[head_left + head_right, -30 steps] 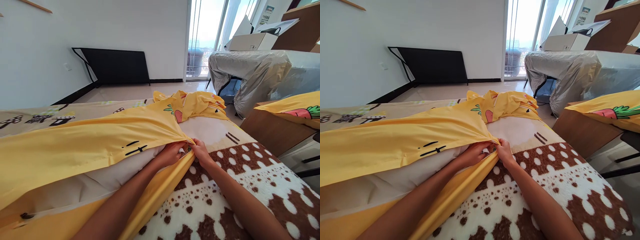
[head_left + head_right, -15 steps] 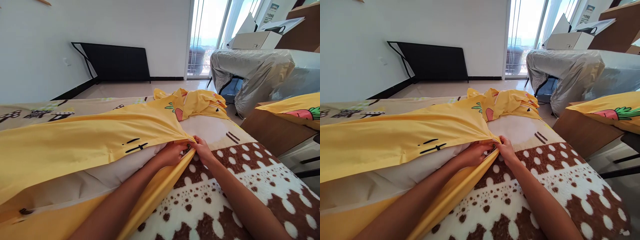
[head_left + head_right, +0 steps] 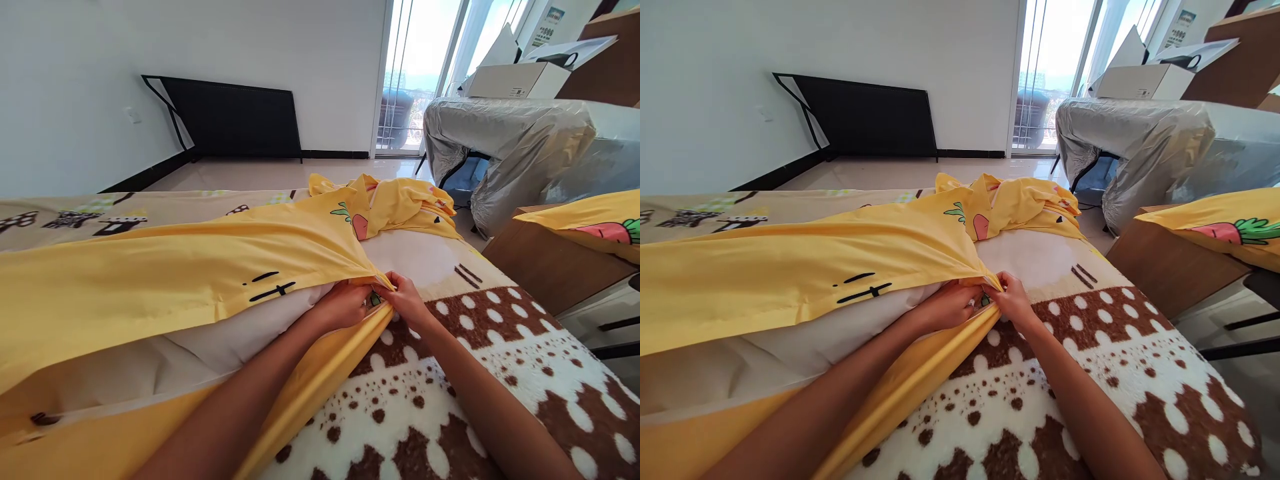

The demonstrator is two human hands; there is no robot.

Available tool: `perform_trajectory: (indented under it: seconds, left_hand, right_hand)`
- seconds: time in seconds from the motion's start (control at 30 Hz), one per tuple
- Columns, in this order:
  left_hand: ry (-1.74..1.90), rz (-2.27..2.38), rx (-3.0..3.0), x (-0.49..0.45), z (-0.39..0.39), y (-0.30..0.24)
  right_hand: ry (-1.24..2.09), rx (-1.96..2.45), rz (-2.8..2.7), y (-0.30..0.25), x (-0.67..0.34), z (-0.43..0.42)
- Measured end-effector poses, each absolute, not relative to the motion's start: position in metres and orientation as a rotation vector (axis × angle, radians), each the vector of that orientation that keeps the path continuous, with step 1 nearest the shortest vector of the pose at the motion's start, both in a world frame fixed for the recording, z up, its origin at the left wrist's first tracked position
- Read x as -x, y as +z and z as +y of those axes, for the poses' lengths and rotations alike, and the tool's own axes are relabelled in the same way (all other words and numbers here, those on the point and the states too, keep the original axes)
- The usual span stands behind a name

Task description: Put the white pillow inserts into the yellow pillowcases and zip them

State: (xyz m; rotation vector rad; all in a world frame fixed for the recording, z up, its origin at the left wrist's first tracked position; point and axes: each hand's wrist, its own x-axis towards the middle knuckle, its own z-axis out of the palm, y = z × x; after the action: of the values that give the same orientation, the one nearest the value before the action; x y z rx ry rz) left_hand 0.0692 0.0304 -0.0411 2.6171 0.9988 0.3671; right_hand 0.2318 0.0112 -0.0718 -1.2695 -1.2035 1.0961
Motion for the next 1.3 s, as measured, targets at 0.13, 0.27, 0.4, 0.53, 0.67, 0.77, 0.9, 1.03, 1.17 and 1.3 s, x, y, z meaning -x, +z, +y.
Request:
perform_trajectory:
  seconds: [0.13,0.27,0.4,0.53,0.67,0.77,0.9,1.03,1.17,1.3]
  left_hand:
    - [0.493,0.919,-2.531,-0.068,0.036,-0.045]
    - [0.514,0.880,-2.448,-0.066,0.034,-0.040]
    - [0.459,0.860,-2.303,-0.064,0.034,-0.037]
    - [0.510,0.990,-2.196,-0.063,0.040,-0.041]
    - [0.679,1.134,-2.061,-0.065,0.044,-0.045]
    - [0.732,1.158,-2.012,-0.066,0.045,-0.044]
    - [0.719,1.092,-2.014,-0.067,0.042,-0.041]
    - [0.618,0.933,-2.070,-0.068,0.040,-0.045]
    - [0.594,0.958,-2.081,-0.068,0.042,-0.054]
    - [0.658,0.973,-2.079,-0.071,0.045,-0.056]
  right_hand:
    - [1.065,1.382,-1.302,-0.073,-0.238,0.012]
    - [0.878,1.531,-1.425,-0.072,-0.240,0.014]
    - [0.899,1.436,-1.368,-0.070,-0.236,0.012]
    - [1.112,1.274,-1.048,-0.073,-0.226,0.010]
    - [1.185,1.244,-0.913,-0.077,-0.220,0.011]
    - [1.228,1.245,-0.887,-0.078,-0.220,0.011]
    - [1.270,1.251,-0.893,-0.075,-0.222,0.009]
    - [1.247,1.256,-0.884,-0.076,-0.222,0.010]
    - [1.252,1.221,-0.861,-0.076,-0.219,0.010]
    - [1.311,1.172,-0.825,-0.075,-0.216,0.008]
